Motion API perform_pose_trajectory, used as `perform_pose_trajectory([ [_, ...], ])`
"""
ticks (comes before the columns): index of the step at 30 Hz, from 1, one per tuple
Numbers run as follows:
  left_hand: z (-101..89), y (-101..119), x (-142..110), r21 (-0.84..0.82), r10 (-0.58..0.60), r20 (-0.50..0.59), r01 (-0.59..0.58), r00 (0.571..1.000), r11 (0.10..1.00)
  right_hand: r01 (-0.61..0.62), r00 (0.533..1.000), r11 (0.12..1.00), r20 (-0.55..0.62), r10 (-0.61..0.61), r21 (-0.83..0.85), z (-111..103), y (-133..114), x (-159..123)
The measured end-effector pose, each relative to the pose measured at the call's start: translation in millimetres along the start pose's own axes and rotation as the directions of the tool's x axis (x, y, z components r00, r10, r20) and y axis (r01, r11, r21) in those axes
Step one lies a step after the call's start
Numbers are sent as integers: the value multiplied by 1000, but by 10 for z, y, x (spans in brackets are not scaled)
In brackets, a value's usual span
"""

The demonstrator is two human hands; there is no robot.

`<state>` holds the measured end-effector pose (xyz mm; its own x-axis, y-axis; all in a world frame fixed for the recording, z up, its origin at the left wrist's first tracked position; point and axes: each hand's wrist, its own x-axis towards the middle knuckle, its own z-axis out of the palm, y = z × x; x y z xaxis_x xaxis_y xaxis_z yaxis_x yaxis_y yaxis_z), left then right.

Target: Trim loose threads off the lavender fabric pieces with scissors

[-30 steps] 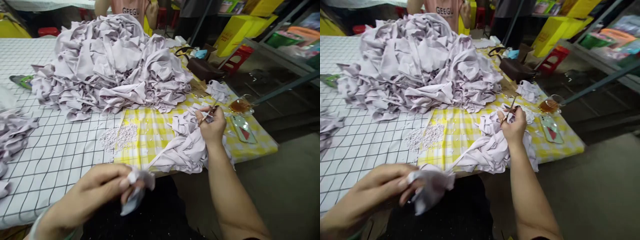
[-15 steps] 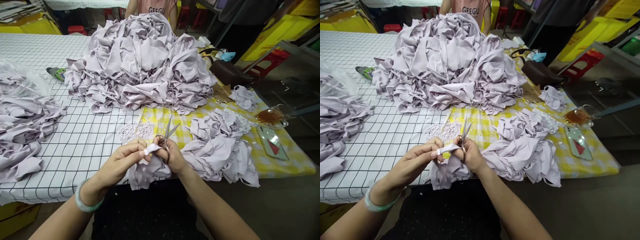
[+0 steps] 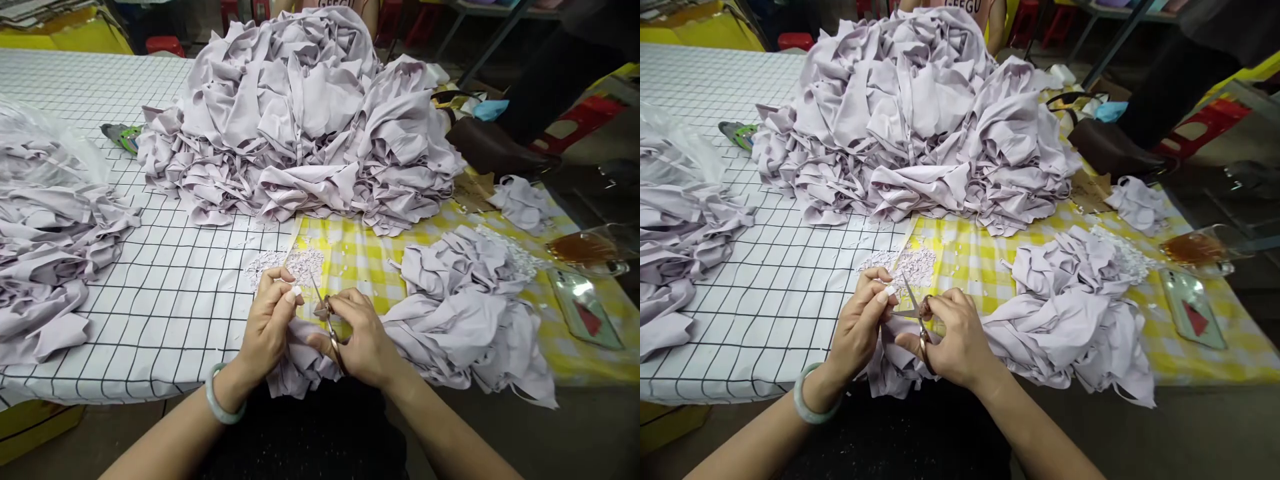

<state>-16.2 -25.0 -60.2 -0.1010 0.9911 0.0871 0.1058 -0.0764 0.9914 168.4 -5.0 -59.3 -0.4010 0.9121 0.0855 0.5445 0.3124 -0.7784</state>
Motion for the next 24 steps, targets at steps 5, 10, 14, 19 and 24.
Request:
perform_pose_trajectory([
  [5, 17, -43, 10, 72, 139, 27, -140, 990, 987, 29, 999, 989, 28, -25, -144, 47, -28, 21],
  [10, 17, -105, 19, 51, 175, 57, -178, 983, 983, 17, 1000, 983, 23, -13, -184, 85, -11, 47],
  [14, 32, -122, 29, 35, 180, 81, -183, 980, 982, 26, 1000, 985, -10, -28, -169, 105, -19, 71],
  [19, 48, -116, 39, 30, 166, 100, -169, 981, 985, 19, 1000, 986, -17, -22, -167, 108, -33, 93],
  [24, 57, -105, 36, 45, 193, 114, -199, 975, 979, 15, 1000, 987, -14, -18, -160, 103, -40, 99],
])
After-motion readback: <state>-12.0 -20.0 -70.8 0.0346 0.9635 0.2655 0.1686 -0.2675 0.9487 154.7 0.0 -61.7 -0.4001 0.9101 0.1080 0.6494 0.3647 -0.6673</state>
